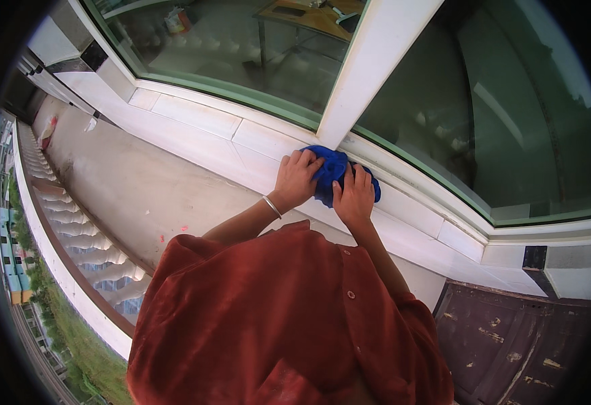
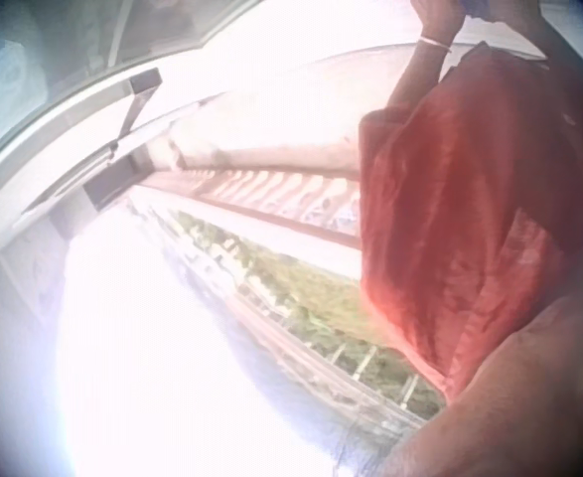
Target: The person wipes a glass window and the surrounding tiled balcony ledge with a blue cloth, then sweeps the balcony floor with a broom. The person moves along the balcony, cleaning different sections of the window and floor.
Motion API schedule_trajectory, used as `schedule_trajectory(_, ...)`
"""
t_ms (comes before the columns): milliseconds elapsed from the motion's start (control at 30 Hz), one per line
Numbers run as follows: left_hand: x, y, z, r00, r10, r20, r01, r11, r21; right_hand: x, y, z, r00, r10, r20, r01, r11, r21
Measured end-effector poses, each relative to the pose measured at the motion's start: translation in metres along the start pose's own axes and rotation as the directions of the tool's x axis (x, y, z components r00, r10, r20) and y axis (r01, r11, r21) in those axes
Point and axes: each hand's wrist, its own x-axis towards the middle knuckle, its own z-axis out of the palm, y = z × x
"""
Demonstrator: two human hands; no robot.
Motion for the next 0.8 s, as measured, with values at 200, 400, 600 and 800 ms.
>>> schedule_trajectory(200, -0.011, -0.009, -0.007, 0.998, 0.049, -0.048, -0.052, 0.997, -0.060, 0.001, -0.013, -0.004, 0.995, -0.045, 0.086, 0.051, 0.996, -0.077)
schedule_trajectory(400, -0.025, -0.074, -0.035, 0.982, -0.094, -0.165, 0.101, 0.994, 0.033, 0.040, -0.089, 0.035, 0.980, -0.113, 0.161, 0.124, 0.991, -0.056)
schedule_trajectory(600, -0.018, -0.138, -0.056, 0.943, -0.275, -0.187, 0.304, 0.941, 0.148, 0.095, -0.140, 0.078, 0.963, -0.255, 0.090, 0.259, 0.965, -0.031)
schedule_trajectory(800, -0.016, -0.134, -0.048, 0.925, -0.340, -0.172, 0.369, 0.909, 0.191, 0.092, -0.130, 0.077, 0.949, -0.311, 0.057, 0.312, 0.950, -0.002)
